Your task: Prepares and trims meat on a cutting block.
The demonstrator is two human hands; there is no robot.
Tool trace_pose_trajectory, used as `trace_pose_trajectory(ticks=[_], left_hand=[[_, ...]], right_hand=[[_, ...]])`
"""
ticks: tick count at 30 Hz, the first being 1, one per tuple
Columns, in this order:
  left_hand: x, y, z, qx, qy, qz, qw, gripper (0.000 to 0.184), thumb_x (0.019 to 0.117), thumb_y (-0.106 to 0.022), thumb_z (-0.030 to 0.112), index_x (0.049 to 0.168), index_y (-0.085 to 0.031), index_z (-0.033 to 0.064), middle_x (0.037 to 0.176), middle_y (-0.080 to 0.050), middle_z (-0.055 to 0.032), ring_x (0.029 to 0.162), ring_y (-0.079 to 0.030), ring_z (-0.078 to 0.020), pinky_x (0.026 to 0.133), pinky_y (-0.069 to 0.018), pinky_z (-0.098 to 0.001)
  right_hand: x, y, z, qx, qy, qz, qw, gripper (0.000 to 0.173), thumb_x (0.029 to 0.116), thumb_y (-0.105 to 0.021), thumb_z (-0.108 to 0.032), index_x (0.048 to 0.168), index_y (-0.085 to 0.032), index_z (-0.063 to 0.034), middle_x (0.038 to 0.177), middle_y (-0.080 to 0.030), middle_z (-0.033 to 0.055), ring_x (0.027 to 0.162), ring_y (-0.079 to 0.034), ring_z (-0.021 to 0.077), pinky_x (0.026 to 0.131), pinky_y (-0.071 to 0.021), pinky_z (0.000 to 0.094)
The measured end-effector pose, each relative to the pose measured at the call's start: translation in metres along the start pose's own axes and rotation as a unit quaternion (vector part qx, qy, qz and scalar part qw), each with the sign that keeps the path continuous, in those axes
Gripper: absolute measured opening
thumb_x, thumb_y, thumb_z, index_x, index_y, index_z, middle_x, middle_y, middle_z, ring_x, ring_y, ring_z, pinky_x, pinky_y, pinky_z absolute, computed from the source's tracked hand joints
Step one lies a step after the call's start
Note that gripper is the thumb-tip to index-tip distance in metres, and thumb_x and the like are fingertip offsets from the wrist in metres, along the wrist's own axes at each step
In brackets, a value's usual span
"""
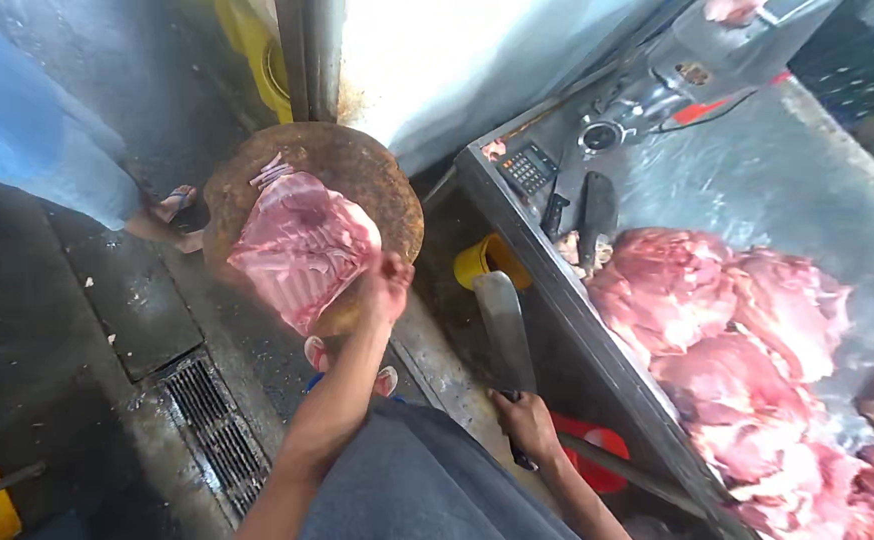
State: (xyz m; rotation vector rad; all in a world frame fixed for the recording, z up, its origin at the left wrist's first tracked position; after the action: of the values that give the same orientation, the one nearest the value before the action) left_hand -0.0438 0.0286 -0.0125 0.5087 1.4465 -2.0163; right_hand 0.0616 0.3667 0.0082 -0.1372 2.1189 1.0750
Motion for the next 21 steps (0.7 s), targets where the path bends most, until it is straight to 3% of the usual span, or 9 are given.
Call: trace_pose_trajectory(ticks=[1, 3, 6, 8, 11, 13, 15, 17, 21], left_hand=[[-0.011, 0.015, -0.034, 0.081, 0.089, 0.02, 0.992, 0.039, 0.1086, -0.039, 0.041, 0.101, -0.055, 0.0062, 0.08, -0.064, -0.0071, 0.07, -0.066, -0.0195, 0.072, -0.0589, -0.038], [-0.037, 0.044, -0.069, 0.191, 0.192, 0.06, 0.961, 0.06, 0.11, -0.031, 0.053, 0.128, -0.051, -0.0004, 0.09, -0.07, -0.0161, 0.074, -0.071, -0.0261, 0.072, -0.0611, -0.0425], [-0.07, 0.052, -0.016, 0.421, 0.065, 0.019, 0.904, 0.04, 0.1124, -0.037, 0.027, 0.128, -0.055, -0.0046, 0.093, -0.072, -0.0144, 0.073, -0.071, -0.0207, 0.068, -0.0606, -0.0355], [-0.082, 0.043, 0.049, 0.645, -0.067, -0.026, 0.761, 0.027, 0.1055, -0.054, 0.016, 0.126, -0.064, 0.0022, 0.102, -0.074, -0.0099, 0.084, -0.072, -0.0183, 0.079, -0.0615, -0.0386], [-0.073, 0.018, 0.129, 0.828, -0.201, -0.018, 0.523, 0.033, 0.0992, -0.06, 0.015, 0.131, -0.067, 0.0108, 0.117, -0.071, -0.0142, 0.106, -0.069, -0.0288, 0.094, -0.056, -0.0535], [-0.043, 0.015, 0.153, 0.893, -0.229, -0.046, 0.384, 0.041, 0.0947, -0.069, 0.016, 0.136, -0.066, 0.0138, 0.133, -0.063, -0.0175, 0.122, -0.061, -0.0379, 0.102, -0.0491, -0.0614], [-0.007, 0.021, 0.161, 0.926, -0.227, -0.087, 0.29, 0.046, 0.0899, -0.077, 0.027, 0.134, -0.068, 0.0183, 0.138, -0.058, -0.0173, 0.13, -0.053, -0.0411, 0.107, -0.0432, -0.0637], [0.019, 0.025, 0.165, 0.932, -0.222, -0.112, 0.263, 0.041, 0.0901, -0.077, 0.035, 0.127, -0.071, 0.0191, 0.135, -0.06, -0.0156, 0.127, -0.055, -0.0407, 0.104, -0.0445, -0.0651], [0.039, 0.02, 0.175, 0.921, -0.209, -0.078, 0.318, 0.033, 0.0955, -0.069, 0.04, 0.116, -0.074, 0.0143, 0.125, -0.066, -0.0149, 0.119, -0.061, -0.0384, 0.096, -0.0496, -0.0643]], right_hand=[[0.001, 0.0, 0.007, 0.015, -0.004, -0.002, 1.0, 0.034, 0.0971, -0.071, -0.033, 0.084, -0.065, -0.002, 0.06, -0.059, 0.0083, 0.049, -0.057, 0.0212, 0.051, -0.0523, 0.0438], [0.006, 0.001, 0.024, 0.051, -0.012, 0.0, 0.999, 0.034, 0.0977, -0.07, -0.034, 0.088, -0.065, -0.0014, 0.061, -0.06, 0.0082, 0.049, -0.058, 0.0211, 0.051, -0.0537, 0.0437], [0.012, -0.004, 0.057, 0.066, -0.016, 0.011, 0.998, 0.038, 0.0974, -0.07, -0.037, 0.089, -0.067, -0.0002, 0.065, -0.063, 0.0107, 0.054, -0.061, 0.0248, 0.057, -0.0553, 0.0496], [0.008, -0.008, 0.074, 0.04, -0.019, 0.016, 0.999, 0.039, 0.0979, -0.068, -0.039, 0.091, -0.067, -0.0004, 0.069, -0.064, 0.013, 0.059, -0.064, 0.0279, 0.061, -0.0561, 0.0535], [-0.011, -0.005, 0.057, -0.016, -0.005, 0.042, 0.999, 0.038, 0.0981, -0.068, -0.037, 0.088, -0.066, -0.0007, 0.071, -0.063, 0.0155, 0.065, -0.063, 0.0323, 0.065, -0.0518, 0.0577], [-0.028, -0.003, 0.033, -0.004, 0.046, 0.067, 0.997, 0.03, 0.0971, -0.07, -0.031, 0.09, -0.066, -0.0021, 0.071, -0.06, 0.0145, 0.065, -0.061, 0.0316, 0.064, -0.0488, 0.0576], [-0.036, -0.004, 0.011, 0.067, 0.117, 0.072, 0.988, 0.025, 0.0915, -0.07, -0.025, 0.106, -0.067, -0.004, 0.076, -0.062, 0.0111, 0.063, -0.06, 0.0252, 0.059, -0.051, 0.0517], [-0.041, -0.012, -0.008, 0.149, 0.149, 0.017, 0.977, 0.042, 0.0844, -0.069, -0.022, 0.122, -0.063, -0.0044, 0.087, -0.065, 0.0091, 0.067, -0.063, 0.0196, 0.061, -0.0565, 0.043], [-0.064, -0.044, -0.04, 0.268, 0.129, -0.082, 0.951, 0.036, 0.0853, -0.07, -0.019, 0.114, -0.059, -0.0011, 0.081, -0.068, 0.0109, 0.06, -0.068, 0.0237, 0.057, -0.0623, 0.0402]])
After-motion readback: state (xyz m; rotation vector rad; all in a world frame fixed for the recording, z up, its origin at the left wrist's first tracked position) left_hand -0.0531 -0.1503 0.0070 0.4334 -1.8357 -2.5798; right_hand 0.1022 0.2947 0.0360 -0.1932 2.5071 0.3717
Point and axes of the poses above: each hand's wrist, its own x-axis towards the middle knuckle, its own y-axis out of the back of the hand, z = x × y, the point moved 7 cm from there along x, towards the middle knuckle
